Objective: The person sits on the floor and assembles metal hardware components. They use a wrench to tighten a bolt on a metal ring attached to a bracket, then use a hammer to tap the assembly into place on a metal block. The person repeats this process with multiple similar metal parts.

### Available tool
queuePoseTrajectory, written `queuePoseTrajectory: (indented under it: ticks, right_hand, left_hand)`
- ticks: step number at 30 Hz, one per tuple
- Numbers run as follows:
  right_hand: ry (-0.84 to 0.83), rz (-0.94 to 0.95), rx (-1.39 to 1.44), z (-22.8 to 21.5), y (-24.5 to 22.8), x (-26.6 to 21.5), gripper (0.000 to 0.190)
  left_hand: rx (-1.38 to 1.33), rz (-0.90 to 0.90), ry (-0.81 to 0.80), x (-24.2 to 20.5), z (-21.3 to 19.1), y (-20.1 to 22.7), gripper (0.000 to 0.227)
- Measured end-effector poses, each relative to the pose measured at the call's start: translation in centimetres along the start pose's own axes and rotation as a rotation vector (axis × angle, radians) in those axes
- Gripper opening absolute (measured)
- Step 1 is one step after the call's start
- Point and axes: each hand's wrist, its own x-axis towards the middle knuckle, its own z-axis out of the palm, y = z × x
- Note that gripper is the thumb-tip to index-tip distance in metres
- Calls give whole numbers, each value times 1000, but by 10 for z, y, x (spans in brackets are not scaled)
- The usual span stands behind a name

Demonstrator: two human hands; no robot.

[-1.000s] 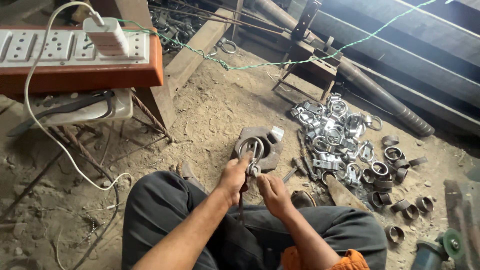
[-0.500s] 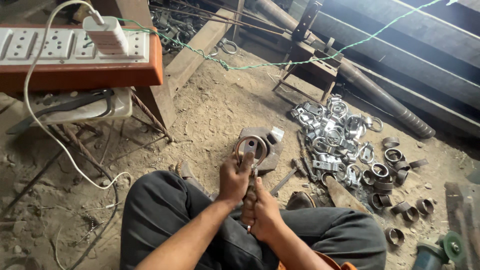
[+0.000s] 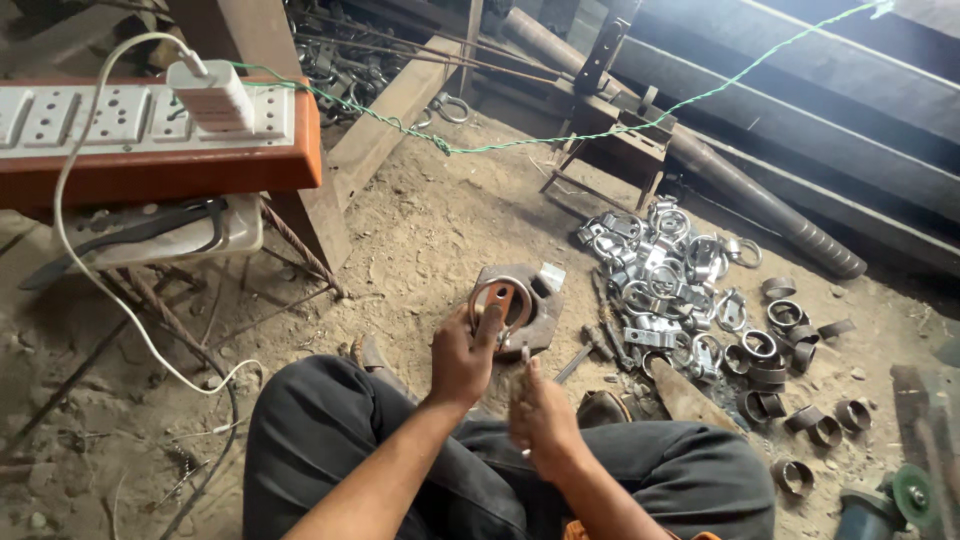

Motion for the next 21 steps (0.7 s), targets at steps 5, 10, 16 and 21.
queuePoseTrajectory:
  ticks: [5,10,16,21]
  right_hand:
    - [93,-488,-289,-13,-26,12,24]
    - [183,-522,-311,-23,-38,25,27]
    - [173,-639,-454,-21,-40,20,20]
    - [357,-871,-901,-16,-43,7,17]
  left_hand:
    - [-57,-294,-223,2,-1,-5,37]
    - [-251,-303,-364,-14,2,7,29]
    - [-427,-370,-364,-18,16,-11,25]
    - [-169,-364,-246,-16,16,-4,18]
